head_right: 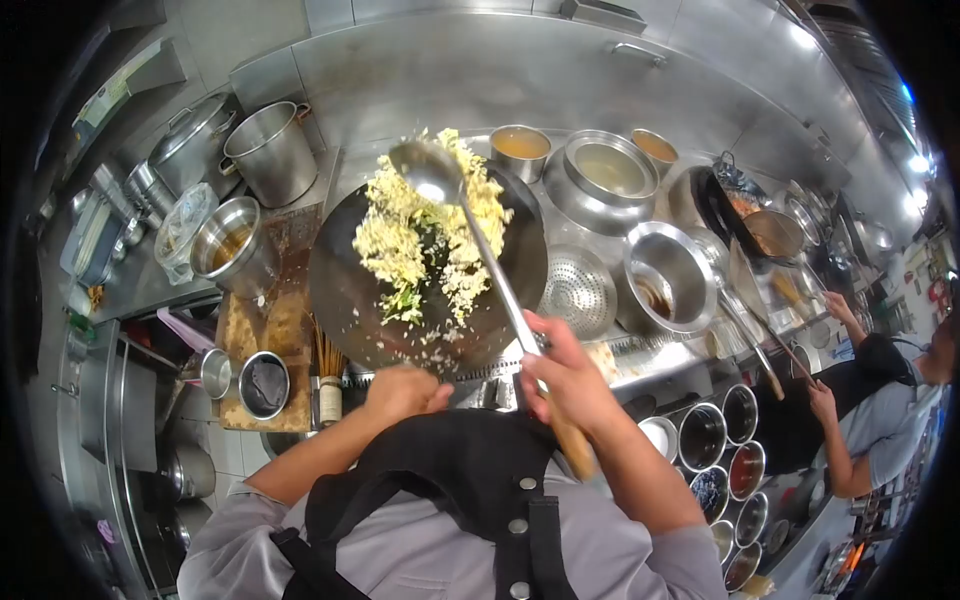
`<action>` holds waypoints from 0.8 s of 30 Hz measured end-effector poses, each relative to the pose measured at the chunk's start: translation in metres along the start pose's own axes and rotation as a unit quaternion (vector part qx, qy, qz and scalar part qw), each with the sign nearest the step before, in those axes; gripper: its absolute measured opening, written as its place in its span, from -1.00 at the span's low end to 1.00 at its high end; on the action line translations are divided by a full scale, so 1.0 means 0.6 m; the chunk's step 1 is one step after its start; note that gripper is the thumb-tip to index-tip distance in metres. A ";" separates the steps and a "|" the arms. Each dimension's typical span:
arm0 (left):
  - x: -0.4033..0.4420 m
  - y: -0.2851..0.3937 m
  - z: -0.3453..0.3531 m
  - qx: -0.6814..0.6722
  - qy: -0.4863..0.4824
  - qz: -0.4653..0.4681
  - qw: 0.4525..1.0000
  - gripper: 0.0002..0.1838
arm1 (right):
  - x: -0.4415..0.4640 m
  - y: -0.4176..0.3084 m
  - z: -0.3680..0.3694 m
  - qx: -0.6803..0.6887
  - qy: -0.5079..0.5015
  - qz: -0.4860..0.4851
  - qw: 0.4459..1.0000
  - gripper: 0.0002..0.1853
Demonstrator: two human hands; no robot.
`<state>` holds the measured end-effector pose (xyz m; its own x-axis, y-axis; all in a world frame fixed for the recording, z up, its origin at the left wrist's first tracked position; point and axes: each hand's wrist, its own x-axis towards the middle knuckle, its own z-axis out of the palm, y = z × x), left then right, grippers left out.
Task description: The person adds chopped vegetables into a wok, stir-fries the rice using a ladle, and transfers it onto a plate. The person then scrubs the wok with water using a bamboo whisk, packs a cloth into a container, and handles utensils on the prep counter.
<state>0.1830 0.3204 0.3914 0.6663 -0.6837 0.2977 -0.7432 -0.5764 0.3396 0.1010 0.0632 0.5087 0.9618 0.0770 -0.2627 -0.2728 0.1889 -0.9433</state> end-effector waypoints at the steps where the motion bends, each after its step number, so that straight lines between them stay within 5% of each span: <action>1: 0.024 -0.003 -0.024 0.043 0.014 -0.002 0.999 -0.53 | -0.026 0.001 -0.009 0.085 -0.035 -0.038 0.995 -0.45; 3: 0.095 -0.034 -0.047 0.036 0.014 -0.017 0.999 -0.55 | -0.057 -0.005 -0.005 0.218 -0.043 0.003 0.975 -0.44; 5: 0.133 -0.067 0.006 -0.018 0.152 0.017 0.988 -0.59 | -0.011 0.023 -0.008 0.231 -0.036 0.031 0.972 -0.48; 7: 0.119 -0.070 0.055 0.041 0.133 -0.013 0.990 -0.58 | 0.089 0.079 -0.031 0.175 0.025 0.165 0.970 -0.52; 10: 0.013 -0.016 0.071 0.025 0.023 -0.024 0.999 -0.55 | 0.128 0.048 -0.006 -0.002 -0.001 0.032 0.999 -0.52; 13: 0.002 0.002 0.000 0.041 0.024 0.013 0.999 -0.56 | 0.023 -0.007 0.004 0.043 -0.035 -0.012 0.998 -0.52; 14: 0.047 0.009 -0.044 0.098 -0.082 -0.066 0.990 -0.57 | -0.004 -0.009 0.001 0.042 -0.038 -0.004 0.998 -0.52; 17: 0.125 -0.055 -0.017 0.004 0.125 0.002 0.992 -0.54 | -0.017 0.012 -0.007 0.165 -0.056 0.004 0.985 -0.50; 19: 0.117 -0.064 0.035 0.032 0.119 -0.017 0.992 -0.55 | 0.066 0.076 -0.032 0.120 0.036 0.136 0.983 -0.53; 24: -0.025 0.003 0.043 -0.044 0.013 -0.002 0.999 -0.53 | 0.083 0.014 -0.003 0.014 0.019 0.015 1.000 -0.50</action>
<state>0.1699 0.3179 0.3645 0.6710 -0.6691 0.3194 -0.7337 -0.5368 0.4166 0.1468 0.0668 0.4874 0.9529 0.0451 -0.2998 -0.3024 0.2139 -0.9289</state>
